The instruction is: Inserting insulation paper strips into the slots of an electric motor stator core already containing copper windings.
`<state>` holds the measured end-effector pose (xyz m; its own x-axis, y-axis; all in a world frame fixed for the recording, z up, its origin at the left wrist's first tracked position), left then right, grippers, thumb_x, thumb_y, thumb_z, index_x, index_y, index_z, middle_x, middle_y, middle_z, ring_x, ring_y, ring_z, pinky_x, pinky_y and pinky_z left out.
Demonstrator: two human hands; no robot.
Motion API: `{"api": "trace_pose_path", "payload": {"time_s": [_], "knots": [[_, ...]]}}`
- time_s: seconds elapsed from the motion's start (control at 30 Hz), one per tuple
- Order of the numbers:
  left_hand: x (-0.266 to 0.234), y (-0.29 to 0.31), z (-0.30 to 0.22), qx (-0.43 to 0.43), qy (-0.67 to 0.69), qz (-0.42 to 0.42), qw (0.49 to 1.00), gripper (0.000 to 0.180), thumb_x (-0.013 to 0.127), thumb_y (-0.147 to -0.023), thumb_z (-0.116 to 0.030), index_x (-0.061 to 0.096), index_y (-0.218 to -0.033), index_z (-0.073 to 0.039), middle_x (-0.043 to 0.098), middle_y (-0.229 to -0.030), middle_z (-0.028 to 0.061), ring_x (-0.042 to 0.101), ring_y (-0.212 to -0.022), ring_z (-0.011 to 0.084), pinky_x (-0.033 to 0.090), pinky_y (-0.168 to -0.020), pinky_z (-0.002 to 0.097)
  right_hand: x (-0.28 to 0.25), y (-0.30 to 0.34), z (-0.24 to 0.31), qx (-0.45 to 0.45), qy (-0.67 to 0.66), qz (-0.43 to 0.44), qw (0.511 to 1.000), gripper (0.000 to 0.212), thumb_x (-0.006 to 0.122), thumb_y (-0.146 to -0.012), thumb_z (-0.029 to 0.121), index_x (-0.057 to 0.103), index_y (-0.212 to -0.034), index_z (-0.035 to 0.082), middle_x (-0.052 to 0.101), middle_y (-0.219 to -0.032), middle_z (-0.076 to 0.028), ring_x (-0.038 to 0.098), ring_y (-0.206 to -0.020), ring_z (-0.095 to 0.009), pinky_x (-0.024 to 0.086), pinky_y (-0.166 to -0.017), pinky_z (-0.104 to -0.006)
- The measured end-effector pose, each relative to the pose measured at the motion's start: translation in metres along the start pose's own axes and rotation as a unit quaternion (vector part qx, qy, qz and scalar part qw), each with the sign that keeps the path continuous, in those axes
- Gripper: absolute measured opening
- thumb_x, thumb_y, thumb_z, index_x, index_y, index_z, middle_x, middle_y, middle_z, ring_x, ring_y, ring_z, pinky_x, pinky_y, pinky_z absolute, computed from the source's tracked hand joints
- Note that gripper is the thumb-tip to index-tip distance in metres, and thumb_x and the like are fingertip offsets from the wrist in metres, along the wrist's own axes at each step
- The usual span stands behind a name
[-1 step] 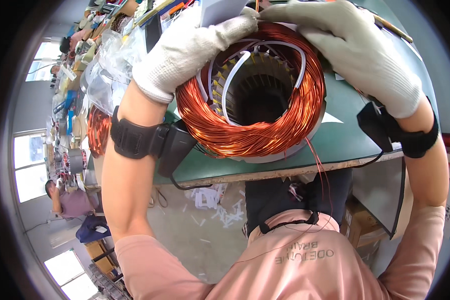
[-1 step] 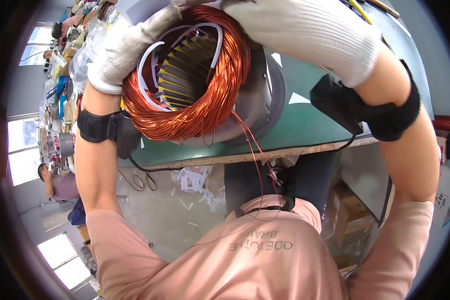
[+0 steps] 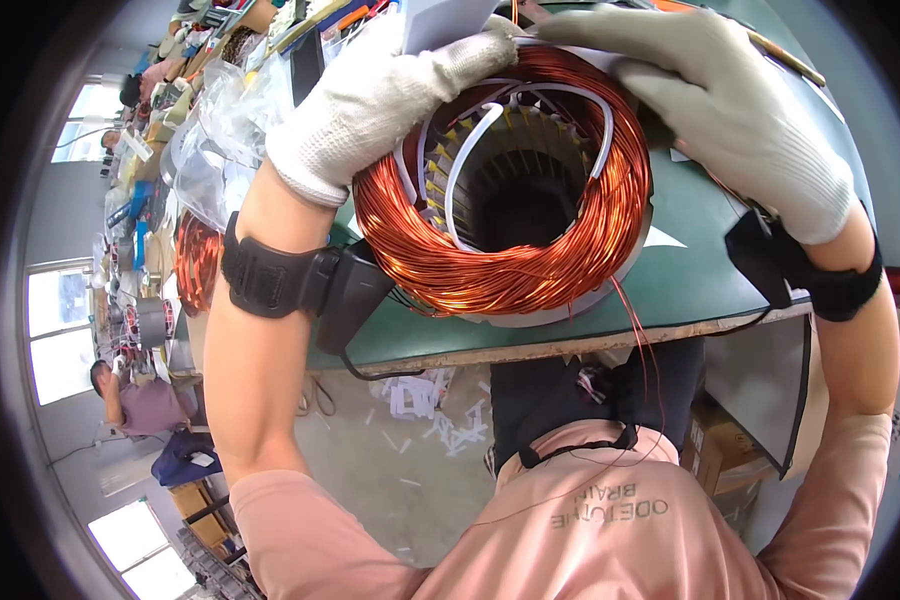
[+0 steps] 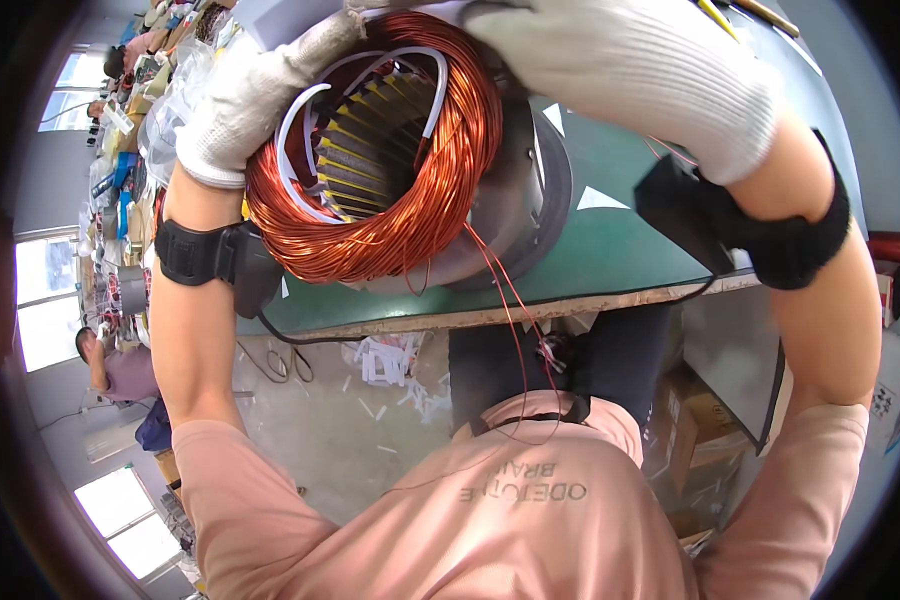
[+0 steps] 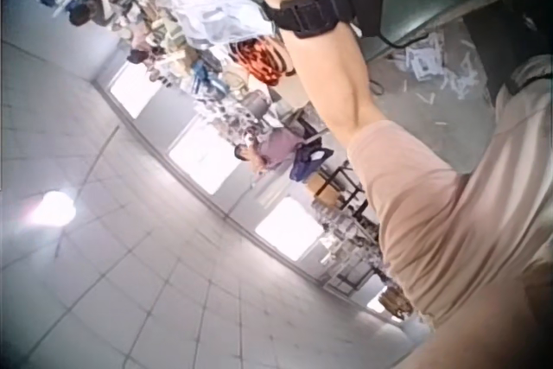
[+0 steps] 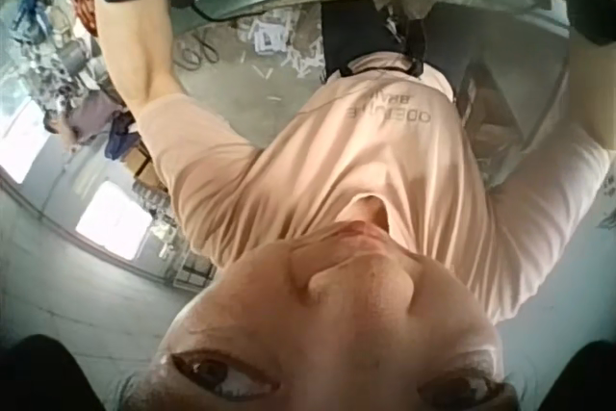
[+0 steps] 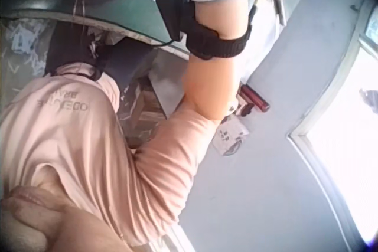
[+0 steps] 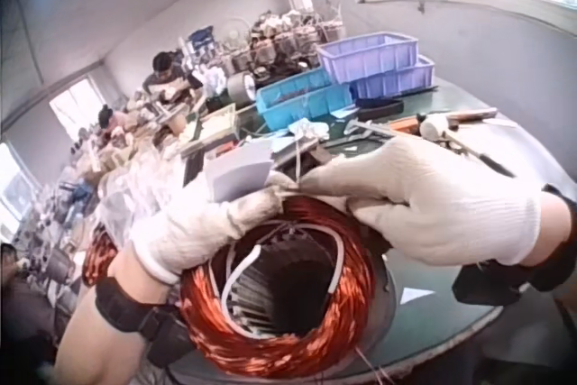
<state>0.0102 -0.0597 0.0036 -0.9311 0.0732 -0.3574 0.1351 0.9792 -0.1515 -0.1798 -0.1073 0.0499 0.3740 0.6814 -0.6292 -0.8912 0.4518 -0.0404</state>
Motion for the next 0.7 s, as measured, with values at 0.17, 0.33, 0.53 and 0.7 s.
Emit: {"api": "trace_pose_path", "payload": {"time_s": [0.17,0.33,0.53,0.7], "knots": [[0.003,-0.004,-0.004,-0.04,-0.062,-0.024,0.997,0.045,0.068,-0.089,-0.033,0.057,-0.12,-0.002,0.061,-0.105,0.0027,0.054,-0.095,0.0125,0.046,-0.083,0.027,0.012,-0.009,-0.029,-0.19,-0.064,-0.051,0.978,0.043,0.045,-0.082,-0.006,0.059,-0.122,-0.004,0.068,-0.105,-0.02,0.065,-0.094,-0.021,0.05,-0.086,-0.0282],[0.009,0.003,-0.016,-0.059,-0.083,-0.04,0.994,0.043,0.067,-0.089,-0.035,0.059,-0.117,-0.003,0.062,-0.103,0.0026,0.055,-0.093,0.0124,0.046,-0.079,0.0258,0.001,-0.001,-0.008,-0.098,-0.039,-0.054,0.993,0.033,0.047,-0.085,-0.001,0.061,-0.114,-0.006,0.068,-0.1,-0.021,0.065,-0.092,-0.023,0.05,-0.084,-0.0297],[0.009,-0.001,-0.012,-0.057,-0.016,-0.002,0.998,0.036,0.067,-0.09,-0.031,0.061,-0.112,-0.003,0.063,-0.098,0.0025,0.056,-0.09,0.0116,0.046,-0.078,0.0249,0.008,-0.007,-0.013,-0.024,0.203,-0.089,0.975,0.025,0.05,-0.088,0.008,0.063,-0.105,-0.006,0.067,-0.086,-0.018,0.064,-0.079,-0.026,0.05,-0.073,-0.0329],[0.004,-0.008,0.003,-0.042,-0.034,-0.001,0.999,0.031,0.066,-0.091,-0.026,0.06,-0.109,-0.002,0.061,-0.095,0.0006,0.054,-0.089,0.0102,0.046,-0.079,0.0244,0.027,0.005,-0.05,-0.049,0.092,-0.187,0.977,0.024,0.051,-0.091,0.008,0.062,-0.109,-0.003,0.067,-0.094,-0.016,0.062,-0.084,-0.025,0.048,-0.081,-0.0315]]}}
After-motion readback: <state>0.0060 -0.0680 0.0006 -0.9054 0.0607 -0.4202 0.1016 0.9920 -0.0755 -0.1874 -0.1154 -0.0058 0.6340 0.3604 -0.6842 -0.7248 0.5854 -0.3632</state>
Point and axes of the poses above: each hand's wrist, its own y-axis away from the middle knuckle, its own x-axis out of the palm, z = x × y, the point moved 4 cm from there along -y, towards the middle knuckle
